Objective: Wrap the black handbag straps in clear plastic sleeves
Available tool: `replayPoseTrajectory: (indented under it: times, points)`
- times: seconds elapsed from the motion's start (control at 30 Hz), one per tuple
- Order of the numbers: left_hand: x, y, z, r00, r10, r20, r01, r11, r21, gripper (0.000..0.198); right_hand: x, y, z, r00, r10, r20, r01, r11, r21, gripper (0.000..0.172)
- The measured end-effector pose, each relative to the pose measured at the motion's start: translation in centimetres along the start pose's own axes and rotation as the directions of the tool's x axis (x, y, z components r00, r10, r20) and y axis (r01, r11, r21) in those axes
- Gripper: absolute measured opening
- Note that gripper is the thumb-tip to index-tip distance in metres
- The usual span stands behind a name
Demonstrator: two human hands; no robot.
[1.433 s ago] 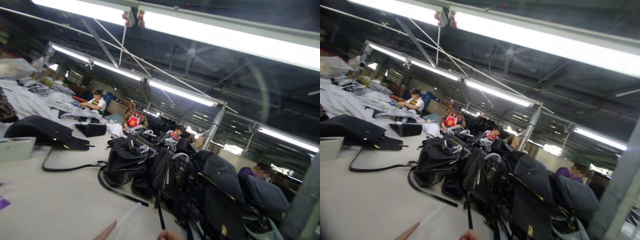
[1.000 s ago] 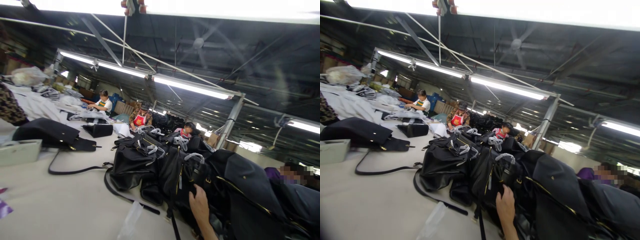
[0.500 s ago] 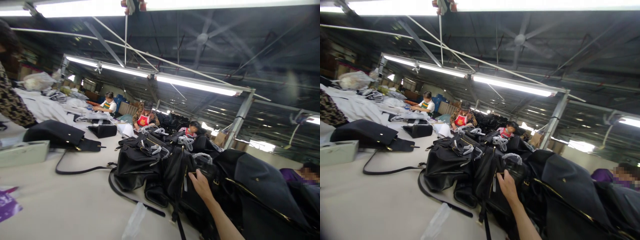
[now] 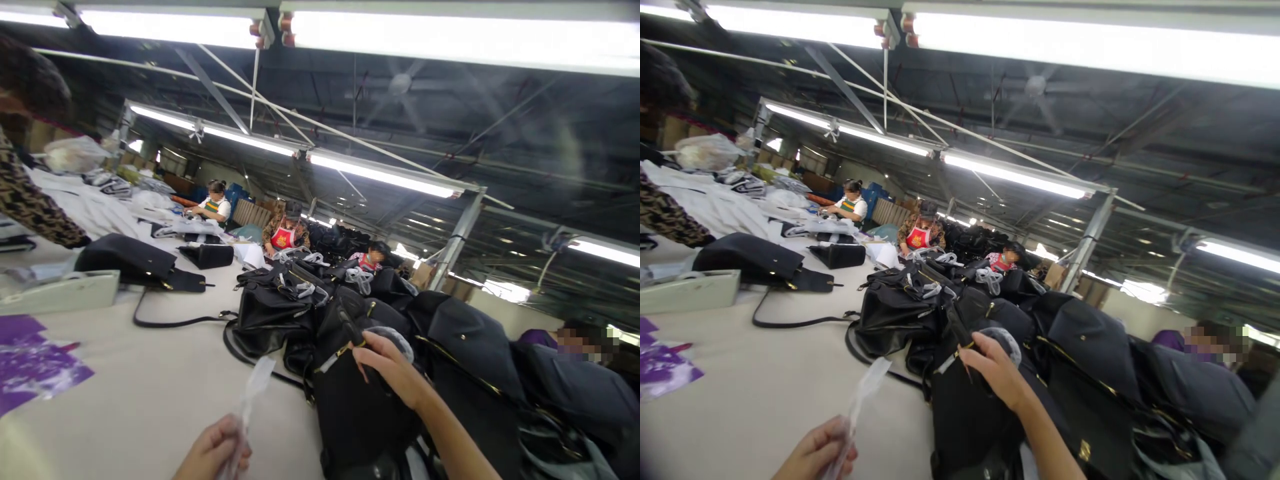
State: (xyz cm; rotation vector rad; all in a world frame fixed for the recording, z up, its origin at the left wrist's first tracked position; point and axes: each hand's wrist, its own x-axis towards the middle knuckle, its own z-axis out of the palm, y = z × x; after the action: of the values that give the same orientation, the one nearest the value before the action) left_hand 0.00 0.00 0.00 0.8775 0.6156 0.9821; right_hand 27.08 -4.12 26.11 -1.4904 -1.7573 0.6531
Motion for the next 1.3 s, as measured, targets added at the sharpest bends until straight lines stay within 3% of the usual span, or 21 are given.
replayPoseTrajectory:
  times: [0.1, 0.2, 0.3, 0.37, 0.43, 0.5, 0.57, 0.63, 0.67, 0.73, 0.8, 0.9, 1.0, 1.1, 1.2, 1.27, 1.3]
  points:
    - [-0.9, 1.1, 0.9, 0.998, 0.031, -0.057, -0.032, 0.999, -0.026, 0.015, -3.2, 1.1, 3.3, 0.998, 0.003, -0.066, -0.007, 0.998, -0.059, 0.017]
    - [-2.2, 2.0, 2.9, 0.986, 0.001, -0.169, -0.022, 0.992, -0.124, 0.015, -6.3, 3.1, 6.2, 0.995, 0.048, -0.091, -0.053, 0.997, -0.047, 0.014]
    - [-4.1, 3.2, 6.1, 0.996, -0.017, -0.086, 0.004, 0.989, -0.148, 0.022, -8.8, 4.6, 8.6, 0.989, 0.089, -0.119, -0.094, 0.995, -0.036, 0.030]
    - [-5.5, 4.3, 8.6, 0.998, 0.055, 0.018, -0.055, 0.998, 0.034, 0.016, -9.9, 5.2, 10.0, 0.985, 0.070, -0.157, -0.077, 0.996, -0.036, 0.046]
    - [-6.7, 5.2, 10.9, 0.976, 0.194, 0.095, -0.214, 0.925, 0.313, 0.023, -10.6, 5.5, 11.2, 0.983, 0.038, -0.178, -0.043, 0.999, -0.024, 0.059]
    - [-7.4, 5.6, 12.5, 0.909, 0.379, 0.176, -0.406, 0.702, 0.585, 0.038, -10.9, 5.6, 12.3, 0.984, 0.030, -0.177, -0.031, 1.000, 0.000, 0.066]
    - [-7.5, 5.2, 13.2, 0.769, 0.567, 0.296, -0.536, 0.317, 0.782, 0.033, -11.1, 5.5, 13.2, 0.986, 0.023, -0.168, -0.018, 0.999, 0.027, 0.069]
    - [-7.4, 4.5, 13.3, 0.609, 0.672, 0.420, -0.508, -0.076, 0.858, 0.031, -11.2, 5.3, 14.0, 0.985, -0.008, -0.173, 0.013, 1.000, 0.027, 0.068]
    - [-7.4, 4.1, 13.1, 0.541, 0.700, 0.466, -0.469, -0.209, 0.858, 0.033, -11.2, 5.2, 14.4, 0.983, -0.028, -0.182, 0.031, 0.999, 0.017, 0.068]
    - [-7.6, 3.5, 12.7, 0.444, 0.743, 0.500, -0.415, -0.324, 0.850, 0.032, -11.3, 5.1, 15.1, 0.980, -0.050, -0.195, 0.051, 0.999, -0.001, 0.070]
    - [-8.0, 3.3, 12.1, 0.414, 0.779, 0.471, -0.394, -0.313, 0.864, 0.027, -11.3, 5.1, 15.8, 0.983, -0.050, -0.174, 0.050, 0.999, -0.001, 0.075]
    - [-8.6, 3.3, 11.5, 0.447, 0.794, 0.411, -0.347, -0.269, 0.898, 0.024, -11.3, 5.2, 16.8, 0.983, -0.064, -0.172, 0.062, 0.998, -0.017, 0.079]
    - [-8.7, 3.1, 11.2, 0.504, 0.745, 0.437, -0.281, -0.336, 0.899, 0.024, -11.3, 5.5, 17.7, 0.958, -0.116, -0.264, 0.099, 0.992, -0.076, 0.075]
    - [-8.3, 2.6, 11.0, 0.601, 0.651, 0.463, -0.222, -0.421, 0.879, 0.026, -11.3, 6.4, 18.7, 0.945, -0.156, -0.287, 0.132, 0.986, -0.103, 0.075]
    - [-7.5, 2.5, 10.3, 0.698, 0.524, 0.488, -0.260, -0.449, 0.855, 0.024, -11.4, 8.1, 19.7, 0.943, -0.166, -0.288, 0.150, 0.986, -0.077, 0.077]
    - [-6.9, 2.8, 9.6, 0.759, 0.477, 0.443, -0.293, -0.357, 0.887, 0.021, -11.5, 9.0, 20.0, 0.948, -0.165, -0.271, 0.162, 0.986, -0.033, 0.075]
    - [-6.6, 3.0, 9.2, 0.797, 0.469, 0.381, -0.296, -0.247, 0.923, 0.020, -11.5, 9.2, 19.8, 0.961, -0.152, -0.230, 0.159, 0.987, 0.012, 0.074]
